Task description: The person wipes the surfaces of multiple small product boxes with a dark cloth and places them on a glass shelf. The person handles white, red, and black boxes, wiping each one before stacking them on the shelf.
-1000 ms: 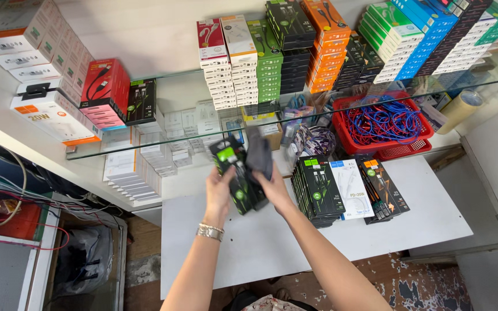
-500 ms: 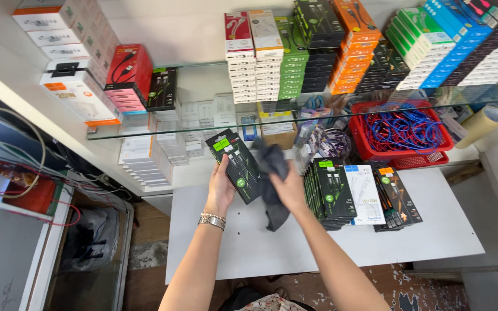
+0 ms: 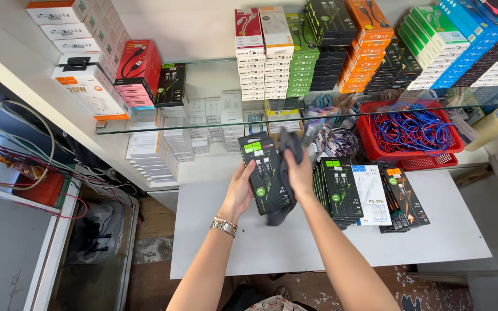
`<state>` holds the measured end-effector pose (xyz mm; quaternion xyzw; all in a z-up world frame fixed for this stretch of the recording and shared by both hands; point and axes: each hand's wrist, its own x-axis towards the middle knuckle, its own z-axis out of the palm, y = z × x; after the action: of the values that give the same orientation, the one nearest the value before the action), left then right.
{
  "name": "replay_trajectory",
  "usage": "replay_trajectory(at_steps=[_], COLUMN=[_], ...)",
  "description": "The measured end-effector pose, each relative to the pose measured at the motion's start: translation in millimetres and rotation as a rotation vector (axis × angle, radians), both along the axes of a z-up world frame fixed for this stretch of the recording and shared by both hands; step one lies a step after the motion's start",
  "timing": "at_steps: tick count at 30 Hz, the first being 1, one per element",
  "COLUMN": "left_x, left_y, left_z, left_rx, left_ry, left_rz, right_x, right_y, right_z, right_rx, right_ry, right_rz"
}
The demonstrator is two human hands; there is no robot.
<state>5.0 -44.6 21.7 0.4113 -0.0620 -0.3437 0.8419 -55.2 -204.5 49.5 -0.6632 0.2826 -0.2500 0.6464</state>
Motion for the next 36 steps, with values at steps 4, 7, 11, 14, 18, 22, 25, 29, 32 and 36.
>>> replay_trajectory(at_steps=[4, 7, 11, 14, 18, 22, 25, 29, 32, 36], left_x=[2.4, -3.3, -28.0, -28.1, -17.3, -8.8, -12.9, -25.5, -16.9, -3.2], left_y=[-14.2, -28.6, -44.3, -33.5, -17.2, -25.2, -33.9, -34.0, -23.6, -20.0], left_z=[-2.3, -1.4, 8.3, 15.3, 6.5, -9.9, -10.8, -2.0, 5.4, 2.9], left_rx=[0.546, 0.626, 0.338, 0.257, 0.342, 0.783, 0.557, 0.325, -0.002, 0.099], left_ry=[-0.430, -0.669, -0.420, -0.169, -0.186, -0.768, -0.476, -0.198, 0.169, 0.065], left_rz=[0.260, 0.289, 0.119, 0.067, 0.151, 0.394, 0.238, 0.089, 0.117, 0.348], right_x=[-1.5, 4.3, 9.0, 6.9, 0.7, 2.8, 12.1, 8.3, -5.0, -17.2], right_y=[-17.8, -7.5, 7.3, -2.0, -15.4, -8.5, 10.4, 14.0, 7.4, 16.2], right_z=[-20.1, -36.9, -46.7, -38.6, -23.3, -24.8, -34.7, -39.1, -25.7, 0.4], right_rx=[0.816, 0.804, 0.397, 0.133, 0.574, 0.885, 0.591, 0.022, -0.221, -0.219], right_ry=[-0.062, -0.112, -0.152, -0.096, -0.027, -0.086, -0.146, -0.159, 0.065, 0.069], right_rz=[0.352, 0.378, 0.278, 0.223, 0.257, 0.389, 0.352, 0.260, 0.166, 0.258])
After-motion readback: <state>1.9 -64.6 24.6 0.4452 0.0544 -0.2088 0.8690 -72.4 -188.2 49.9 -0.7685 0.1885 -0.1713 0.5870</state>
